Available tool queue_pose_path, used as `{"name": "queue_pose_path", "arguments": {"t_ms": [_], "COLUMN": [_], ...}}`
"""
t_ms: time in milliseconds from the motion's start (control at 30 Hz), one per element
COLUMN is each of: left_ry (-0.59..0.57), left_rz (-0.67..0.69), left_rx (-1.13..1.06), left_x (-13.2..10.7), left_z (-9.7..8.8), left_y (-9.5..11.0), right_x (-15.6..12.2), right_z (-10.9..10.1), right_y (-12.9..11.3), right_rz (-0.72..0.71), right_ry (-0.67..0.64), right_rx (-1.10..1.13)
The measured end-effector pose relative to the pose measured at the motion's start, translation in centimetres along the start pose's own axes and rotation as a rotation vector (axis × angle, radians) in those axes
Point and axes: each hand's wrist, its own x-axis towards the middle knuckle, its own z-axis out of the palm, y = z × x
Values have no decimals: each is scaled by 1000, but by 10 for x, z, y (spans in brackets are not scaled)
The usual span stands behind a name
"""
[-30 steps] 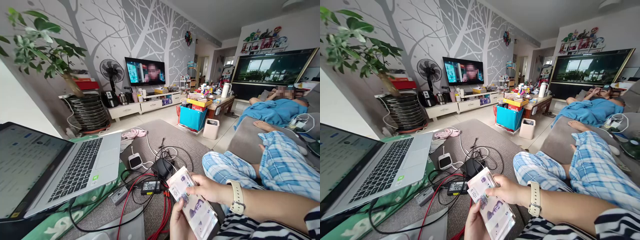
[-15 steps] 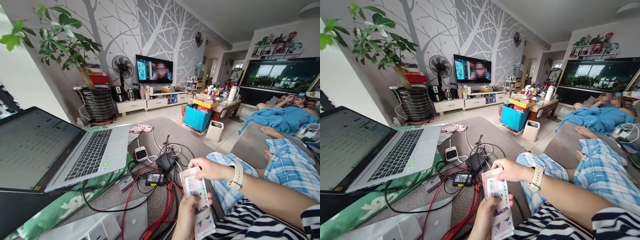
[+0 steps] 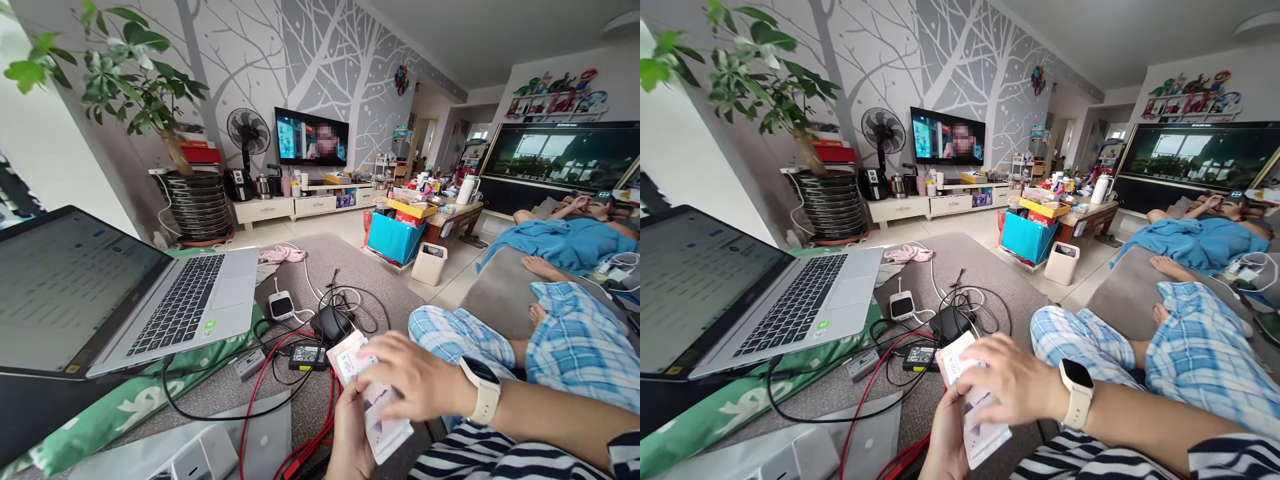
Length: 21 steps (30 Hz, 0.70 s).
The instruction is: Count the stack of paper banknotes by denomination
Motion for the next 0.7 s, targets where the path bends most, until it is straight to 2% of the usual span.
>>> {"name": "queue_pose_path", "arguments": {"t_ms": [67, 167, 433, 700], "left_ry": [57, 112, 66, 100], "left_rz": [-7, -17, 25, 46], "left_rx": [-3, -30, -153, -103], "left_x": [3, 6, 10, 5], "left_z": [-3, -5, -3, 1], "left_y": [1, -1, -3, -1], "right_x": [-9, -20, -28, -24], "right_z": [8, 15, 22, 22], "right_y": [-4, -6, -1, -1], "right_rz": [-67, -27, 60, 59], "right_ry": [-132, -197, -258, -207], "right_rx": [1, 19, 82, 57]}}
